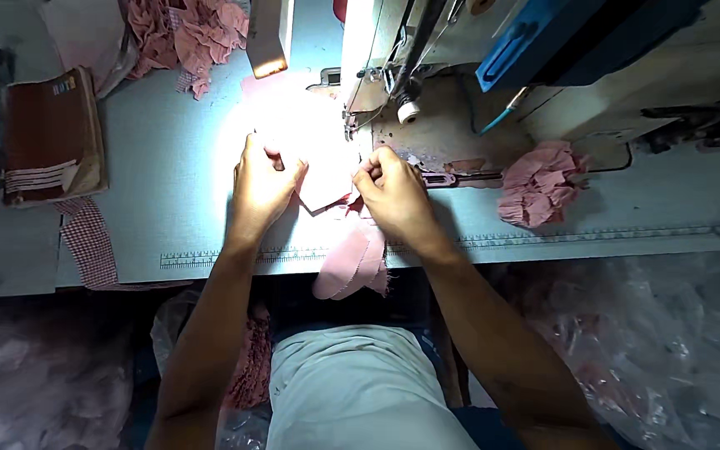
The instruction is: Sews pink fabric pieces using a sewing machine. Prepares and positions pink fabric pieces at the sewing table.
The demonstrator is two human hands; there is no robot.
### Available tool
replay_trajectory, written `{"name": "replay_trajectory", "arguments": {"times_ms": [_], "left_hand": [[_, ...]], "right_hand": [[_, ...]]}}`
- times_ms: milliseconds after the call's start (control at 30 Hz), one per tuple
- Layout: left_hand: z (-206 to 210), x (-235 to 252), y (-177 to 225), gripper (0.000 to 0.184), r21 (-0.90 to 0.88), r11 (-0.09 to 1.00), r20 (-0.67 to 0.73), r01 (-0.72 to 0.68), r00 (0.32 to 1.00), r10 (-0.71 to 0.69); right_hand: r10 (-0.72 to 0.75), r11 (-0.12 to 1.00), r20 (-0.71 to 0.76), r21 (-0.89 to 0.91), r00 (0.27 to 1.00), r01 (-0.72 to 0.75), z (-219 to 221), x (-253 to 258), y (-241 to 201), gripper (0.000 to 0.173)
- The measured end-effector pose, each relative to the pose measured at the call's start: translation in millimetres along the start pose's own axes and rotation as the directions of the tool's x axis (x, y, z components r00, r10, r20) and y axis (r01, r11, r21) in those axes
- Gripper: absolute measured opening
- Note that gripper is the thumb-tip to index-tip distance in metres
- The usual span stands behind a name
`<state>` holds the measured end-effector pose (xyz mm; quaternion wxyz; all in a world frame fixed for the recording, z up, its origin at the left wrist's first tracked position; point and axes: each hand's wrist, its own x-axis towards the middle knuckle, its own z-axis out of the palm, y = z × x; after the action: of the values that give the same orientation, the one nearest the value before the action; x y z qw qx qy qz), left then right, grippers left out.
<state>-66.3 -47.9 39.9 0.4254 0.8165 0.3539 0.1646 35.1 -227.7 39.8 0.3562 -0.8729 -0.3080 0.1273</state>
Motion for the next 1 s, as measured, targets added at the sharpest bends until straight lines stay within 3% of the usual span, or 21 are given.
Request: {"name": "replay_trajectory", "arguments": {"times_ms": [67, 200, 367, 467, 567, 633, 700, 767, 833, 1000], "left_hand": [[4.1, 2.5, -5.9, 0.048, -0.105, 0.994, -0.006, 0.016, 1.000, -0.017], [2.8, 6.8, -11.2, 0.046, -0.042, 0.999, -0.021, 0.004, 1.000, -0.005], [0.1, 3.7, -3.4, 0.042, -0.083, 0.995, 0.038, 0.061, 0.998, -0.058], [-1.6, 3.9, -1.3, 0.044, 0.167, 0.983, 0.035, 0.073, 0.996, -0.080], [7.5, -4.2, 13.7, 0.040, 0.562, 0.823, -0.073, -0.086, 0.986, 0.153], [15.6, -9.5, 18.3, 0.029, 0.646, 0.677, -0.002, -0.353, 0.886, 0.465], [21.3, -1.3, 8.4, 0.023, 0.431, 0.563, 0.213, -0.705, 0.686, 0.695], [27.3, 13.6, -12.2, 0.030, 0.176, 0.525, 0.364, -0.833, 0.550, 0.752], [24.6, 22.4, -22.9, 0.032, 0.096, 0.521, 0.393, -0.848, 0.513, 0.763], [21.2, 26.0, -27.1, 0.032, 0.085, 0.504, 0.379, -0.860, 0.496, 0.781]], "right_hand": [[0.066, 0.996, 0.038, 0.055, 0.997, -0.068, -1.4, 8.0, -0.8, 0.022], [-0.020, 0.989, 0.031, 0.148, 0.999, 0.015, -4.6, 13.1, 9.7, 0.023], [-0.087, 0.996, 0.010, 0.023, 0.996, 0.086, -9.6, 0.5, 11.0, 0.025], [-0.204, 0.975, -0.010, -0.095, 0.979, 0.202, -5.3, -21.1, 3.1, 0.029], [-0.245, 0.956, -0.004, -0.168, 0.970, 0.240, -1.6, -24.9, 2.6, 0.032], [-0.248, 0.954, 0.004, -0.175, 0.969, 0.245, -2.0, -23.5, 3.7, 0.031], [-0.248, 0.955, 0.004, -0.170, 0.969, 0.245, 0.1, -21.3, 4.0, 0.021], [-0.229, 0.963, -0.018, -0.151, 0.973, 0.223, 4.0, -16.4, 5.7, 0.025], [-0.199, 0.975, -0.039, -0.110, 0.979, 0.194, 3.7, -15.0, 7.3, 0.028], [-0.109, 0.993, -0.081, -0.059, 0.991, 0.105, -3.6, -6.1, 8.1, 0.026]]}}
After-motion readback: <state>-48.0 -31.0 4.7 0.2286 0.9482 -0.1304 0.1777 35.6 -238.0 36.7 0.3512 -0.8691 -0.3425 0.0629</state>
